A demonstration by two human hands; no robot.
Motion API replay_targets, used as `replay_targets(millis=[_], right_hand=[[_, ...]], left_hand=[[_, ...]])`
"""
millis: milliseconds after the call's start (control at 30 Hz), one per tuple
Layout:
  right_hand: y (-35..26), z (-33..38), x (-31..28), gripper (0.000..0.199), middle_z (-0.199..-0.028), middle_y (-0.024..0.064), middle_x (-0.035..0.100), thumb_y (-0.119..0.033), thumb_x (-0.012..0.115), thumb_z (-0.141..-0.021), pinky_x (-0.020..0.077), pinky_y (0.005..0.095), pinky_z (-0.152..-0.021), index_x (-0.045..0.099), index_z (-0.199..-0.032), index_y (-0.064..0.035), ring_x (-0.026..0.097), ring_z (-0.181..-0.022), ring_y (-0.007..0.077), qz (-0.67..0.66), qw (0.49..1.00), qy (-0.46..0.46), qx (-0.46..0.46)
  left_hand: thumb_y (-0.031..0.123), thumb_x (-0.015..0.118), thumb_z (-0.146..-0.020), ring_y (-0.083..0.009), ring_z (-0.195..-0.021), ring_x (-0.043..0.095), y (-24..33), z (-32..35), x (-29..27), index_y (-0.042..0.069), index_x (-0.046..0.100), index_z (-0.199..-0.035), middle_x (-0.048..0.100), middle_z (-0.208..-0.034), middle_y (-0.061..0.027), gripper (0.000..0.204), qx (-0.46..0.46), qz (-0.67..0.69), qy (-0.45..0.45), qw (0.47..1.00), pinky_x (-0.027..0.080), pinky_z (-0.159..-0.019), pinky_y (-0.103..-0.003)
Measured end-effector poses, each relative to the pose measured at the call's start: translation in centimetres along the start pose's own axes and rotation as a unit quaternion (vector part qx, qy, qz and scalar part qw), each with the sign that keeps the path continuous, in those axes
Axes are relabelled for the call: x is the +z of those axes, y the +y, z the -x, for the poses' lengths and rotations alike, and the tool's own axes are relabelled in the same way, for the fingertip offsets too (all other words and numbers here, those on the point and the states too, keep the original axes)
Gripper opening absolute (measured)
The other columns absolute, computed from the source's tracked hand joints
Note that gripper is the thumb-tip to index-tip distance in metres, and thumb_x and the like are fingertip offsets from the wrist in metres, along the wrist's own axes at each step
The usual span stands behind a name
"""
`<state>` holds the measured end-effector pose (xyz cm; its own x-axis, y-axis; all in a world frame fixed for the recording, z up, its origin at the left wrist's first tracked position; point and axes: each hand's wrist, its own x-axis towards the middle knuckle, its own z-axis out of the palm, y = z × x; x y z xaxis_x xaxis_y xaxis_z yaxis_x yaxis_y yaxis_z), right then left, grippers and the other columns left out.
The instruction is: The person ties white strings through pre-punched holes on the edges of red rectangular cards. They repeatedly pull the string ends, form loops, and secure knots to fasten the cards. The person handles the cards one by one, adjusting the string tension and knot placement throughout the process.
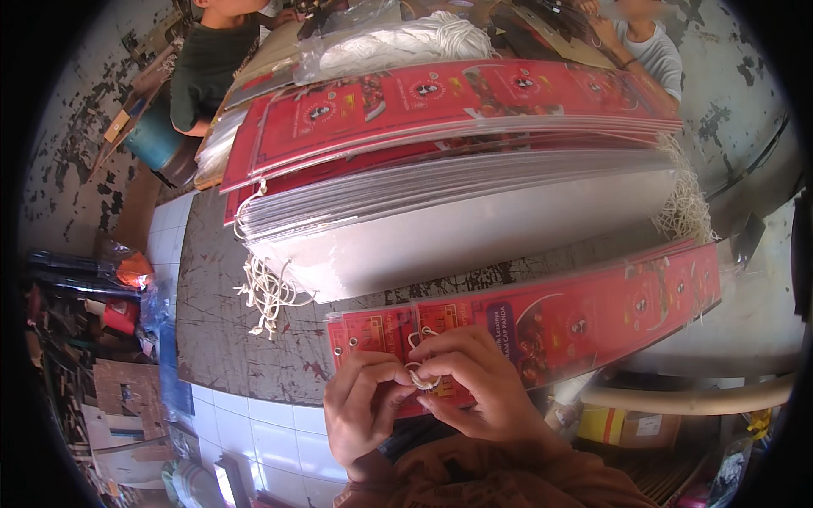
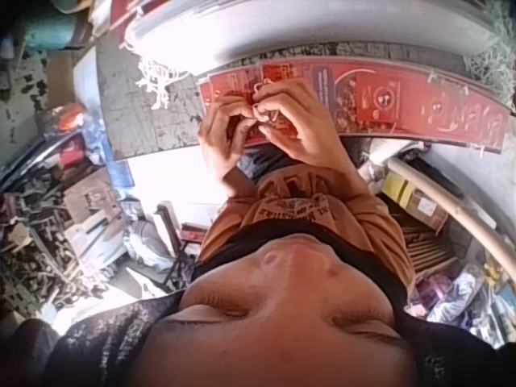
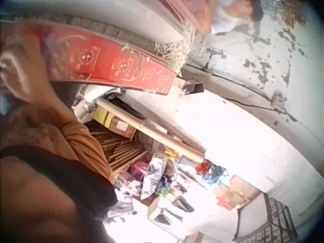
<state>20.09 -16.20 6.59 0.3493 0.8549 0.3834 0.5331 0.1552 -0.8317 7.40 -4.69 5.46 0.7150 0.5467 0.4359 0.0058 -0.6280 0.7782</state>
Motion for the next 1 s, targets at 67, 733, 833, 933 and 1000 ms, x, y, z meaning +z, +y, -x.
replay_targets(millis=[67, 733, 833, 933, 1000], right_hand=[[0.2, 0.1, 0.2, 0.029, -0.102, 0.0080, 0.059, -0.004, 0.068, -0.076, 0.0458, 0.0387, -0.084, 0.056, -0.102, -0.0053, 0.052, -0.104, 0.0288, -0.001, 1.000, -0.009, -0.003], [0.2, 0.7, 1.1, 0.021, -0.089, 0.0122, 0.059, 0.004, 0.064, -0.077, 0.0486, 0.0328, -0.070, 0.058, -0.097, -0.0011, 0.058, -0.085, 0.0237, -0.070, 0.990, 0.082, 0.086], [0.1, 0.7, 1.0, 0.022, -0.087, 0.0116, 0.060, 0.006, 0.064, -0.076, 0.0485, 0.0329, -0.070, 0.058, -0.096, -0.0015, 0.058, -0.085, 0.0239, -0.052, 0.991, 0.078, 0.092], [0.3, 0.6, 1.0, 0.024, -0.085, 0.0104, 0.061, 0.007, 0.064, -0.074, 0.0485, 0.0328, -0.070, 0.059, -0.095, -0.0023, 0.058, -0.085, 0.0240, -0.014, 0.996, 0.058, 0.061], [0.3, 0.5, 0.9, 0.025, -0.085, 0.0097, 0.062, 0.007, 0.064, -0.073, 0.0487, 0.0326, -0.069, 0.059, -0.095, -0.0027, 0.057, -0.086, 0.0242, 0.004, 0.998, 0.051, 0.047]], left_hand=[[-0.004, 0.074, -0.066, -0.0213, -0.066, 0.060, 0.0, 0.0, 0.0, 0.000, 0.061, -0.081, 0.061, -0.080, -0.0092, 0.021, 0.000, 0.010, -0.002, 1.000, 0.048, -0.055, -0.029], [-0.006, 0.056, -0.085, -0.0152, -0.078, 0.062, -0.5, 0.5, -0.3, -0.003, 0.049, -0.095, 0.061, -0.094, -0.0155, 0.013, -0.114, 0.230, 0.029, 0.966, 0.050, -0.066, -0.025], [0.000, 0.062, -0.084, -0.0160, -0.079, 0.063, -0.4, 0.7, -0.3, -0.003, 0.045, -0.101, 0.062, -0.093, -0.0149, 0.024, -0.113, 0.202, -0.014, 0.973, 0.051, -0.065, -0.025], [0.008, 0.075, -0.075, -0.0141, -0.074, 0.059, 0.3, -0.1, 0.2, -0.002, 0.047, -0.101, 0.061, -0.088, -0.0134, 0.040, -0.067, 0.162, -0.024, 0.984, 0.050, -0.061, -0.026], [0.005, 0.077, -0.071, -0.0132, -0.070, 0.058, -0.7, -0.1, -0.2, 0.000, 0.051, -0.095, 0.061, -0.084, -0.0111, 0.035, -0.009, 0.073, -0.050, 0.996, 0.047, -0.056, -0.025]])
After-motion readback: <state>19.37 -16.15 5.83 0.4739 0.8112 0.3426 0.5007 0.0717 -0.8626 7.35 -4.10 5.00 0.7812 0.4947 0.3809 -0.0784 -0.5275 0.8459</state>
